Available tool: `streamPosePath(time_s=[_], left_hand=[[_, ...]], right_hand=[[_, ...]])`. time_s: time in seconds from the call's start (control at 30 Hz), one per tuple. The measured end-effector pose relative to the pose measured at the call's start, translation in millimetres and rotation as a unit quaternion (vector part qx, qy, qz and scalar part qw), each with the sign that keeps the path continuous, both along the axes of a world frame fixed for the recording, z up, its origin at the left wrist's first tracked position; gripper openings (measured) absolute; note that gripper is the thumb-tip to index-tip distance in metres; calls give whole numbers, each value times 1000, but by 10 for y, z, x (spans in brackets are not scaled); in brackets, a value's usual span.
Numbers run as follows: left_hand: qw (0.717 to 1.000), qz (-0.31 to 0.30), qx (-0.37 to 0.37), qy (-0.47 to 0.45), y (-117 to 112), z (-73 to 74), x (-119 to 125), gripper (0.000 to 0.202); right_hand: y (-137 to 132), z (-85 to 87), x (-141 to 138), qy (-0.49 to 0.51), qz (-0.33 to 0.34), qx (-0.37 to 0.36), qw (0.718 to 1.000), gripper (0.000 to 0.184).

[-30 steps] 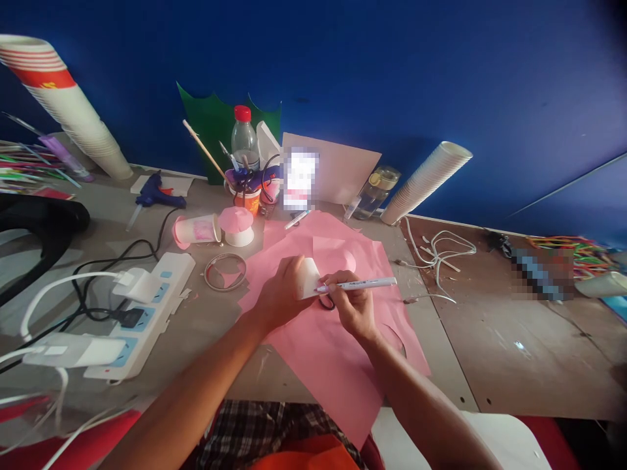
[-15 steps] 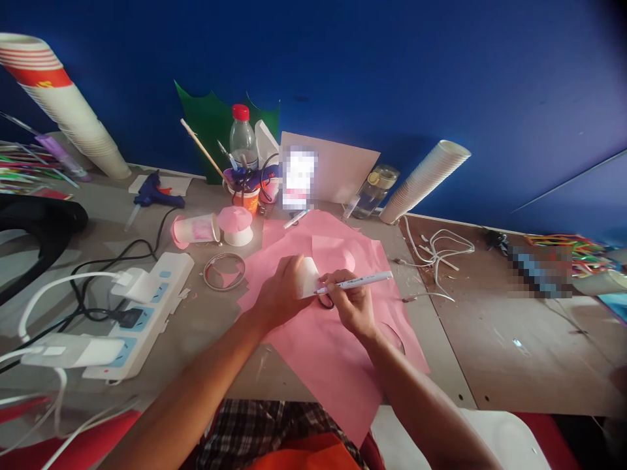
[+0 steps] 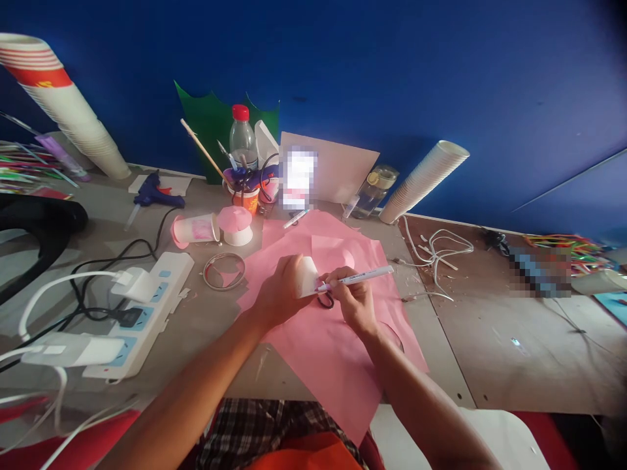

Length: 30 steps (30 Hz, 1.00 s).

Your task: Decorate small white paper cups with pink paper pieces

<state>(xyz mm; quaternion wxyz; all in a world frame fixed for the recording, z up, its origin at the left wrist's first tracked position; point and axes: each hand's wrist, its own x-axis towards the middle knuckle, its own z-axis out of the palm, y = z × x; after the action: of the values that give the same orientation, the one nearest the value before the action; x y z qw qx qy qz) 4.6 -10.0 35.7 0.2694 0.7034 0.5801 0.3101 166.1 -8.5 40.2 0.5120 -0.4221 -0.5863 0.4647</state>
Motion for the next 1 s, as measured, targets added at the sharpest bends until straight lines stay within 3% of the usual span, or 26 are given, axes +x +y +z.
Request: streamPosePath(time_s=[0.17,0.57,0.9,1.0], left_hand=[[1000,0,7,-2,0,4,-2,59],[999,-13,39,6,20,-142,-37,62],[1000,-3,24,2,1,-80,-25,63],[1000,-4,22,-1,0,-96,-25,64]], right_hand=[[-4,18,-4,0,5,1,1000,15],[1,-13,-14,-17,-12,0,1000,11],[1,-11,1,21,18,-31,999,13],[13,-30,6,31,-3,-34,999,14]])
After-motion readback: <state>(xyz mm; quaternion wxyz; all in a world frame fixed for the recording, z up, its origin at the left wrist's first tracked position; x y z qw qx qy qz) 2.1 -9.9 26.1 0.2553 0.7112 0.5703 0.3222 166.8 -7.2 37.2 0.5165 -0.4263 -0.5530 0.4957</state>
